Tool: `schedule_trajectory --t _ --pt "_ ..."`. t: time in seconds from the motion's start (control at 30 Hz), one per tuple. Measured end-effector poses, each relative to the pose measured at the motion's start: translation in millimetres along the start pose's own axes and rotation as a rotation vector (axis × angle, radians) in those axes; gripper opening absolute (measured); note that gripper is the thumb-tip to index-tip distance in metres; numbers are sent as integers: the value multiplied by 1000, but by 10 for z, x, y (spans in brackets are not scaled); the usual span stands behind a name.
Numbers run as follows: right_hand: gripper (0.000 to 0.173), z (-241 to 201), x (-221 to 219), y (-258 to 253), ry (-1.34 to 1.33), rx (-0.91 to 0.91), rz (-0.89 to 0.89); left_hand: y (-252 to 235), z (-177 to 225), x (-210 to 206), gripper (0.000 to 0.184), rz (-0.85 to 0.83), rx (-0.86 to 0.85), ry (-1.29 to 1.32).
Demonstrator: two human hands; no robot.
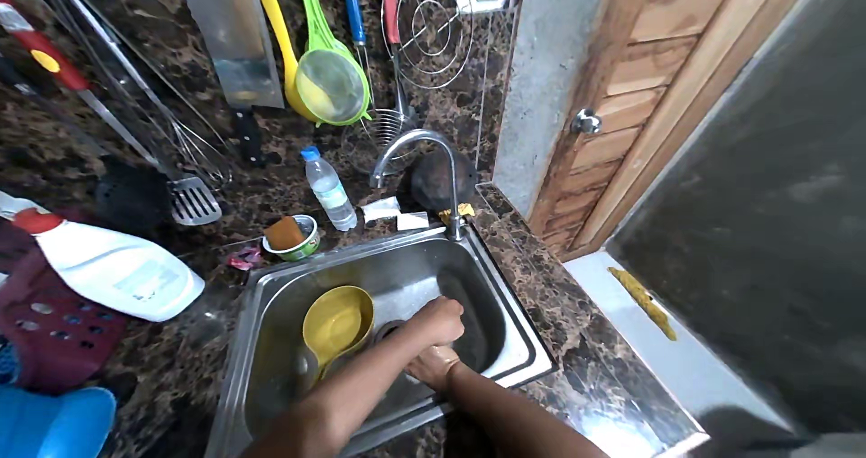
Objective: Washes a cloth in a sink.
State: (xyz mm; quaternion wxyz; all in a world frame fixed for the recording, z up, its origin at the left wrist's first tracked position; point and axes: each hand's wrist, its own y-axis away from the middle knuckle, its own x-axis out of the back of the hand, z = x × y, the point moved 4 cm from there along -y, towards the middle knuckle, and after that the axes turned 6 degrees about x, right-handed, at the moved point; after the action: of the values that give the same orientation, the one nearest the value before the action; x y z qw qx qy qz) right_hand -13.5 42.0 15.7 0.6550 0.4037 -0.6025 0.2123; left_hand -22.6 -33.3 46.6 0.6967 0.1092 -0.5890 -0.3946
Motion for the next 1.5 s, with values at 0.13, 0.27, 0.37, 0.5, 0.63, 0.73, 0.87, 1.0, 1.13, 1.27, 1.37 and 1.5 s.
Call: schedule_trajectory --t 0.13,0.27,0.37,0.5,0.63,0.73,0.87,1.0,1.13,1.27,1.37,1.5 --pt "40 37 -84 -126 -304 -132 -89 -123 -64 -91 32 31 48 -18" --pt "40 48 -50 -175 -546 -275 -134 -161 -80 -129 32 37 75 -42" --pt "40 51 -76 -199 -529 -274 -114 -174 -101 -136 32 40 95 -36" --pt "40 52 -150 -236 -530 -251 -43 -162 -132 -149 32 48 94 -12" --pt "40 45 -174 -289 -486 -196 -45 -148 -192 -140 32 62 108 114" --pt "28 114 -252 -233 -75 22 242 -183 -460 -116 28 141 112 402" --pt "26 410 -116 -35 -243 -138 376 34 -1128 -129 41 465 149 613" --pt "42 842 -103 109 -787 -612 292 570 -1717 -242 75 720 595 375" --pt "39 1098 -193 239 -1022 -701 362 715 -2142 -627 110 414 835 396" --pt "38 1192 -235 354 -969 -715 180 609 -2449 -961 96 318 727 621" --pt "40 1215 -286 439 -1006 -780 196 614 -2462 -958 75 395 668 702" --pt "40 1300 -285 560 -1176 -826 372 673 -2465 -966 67 387 637 713"
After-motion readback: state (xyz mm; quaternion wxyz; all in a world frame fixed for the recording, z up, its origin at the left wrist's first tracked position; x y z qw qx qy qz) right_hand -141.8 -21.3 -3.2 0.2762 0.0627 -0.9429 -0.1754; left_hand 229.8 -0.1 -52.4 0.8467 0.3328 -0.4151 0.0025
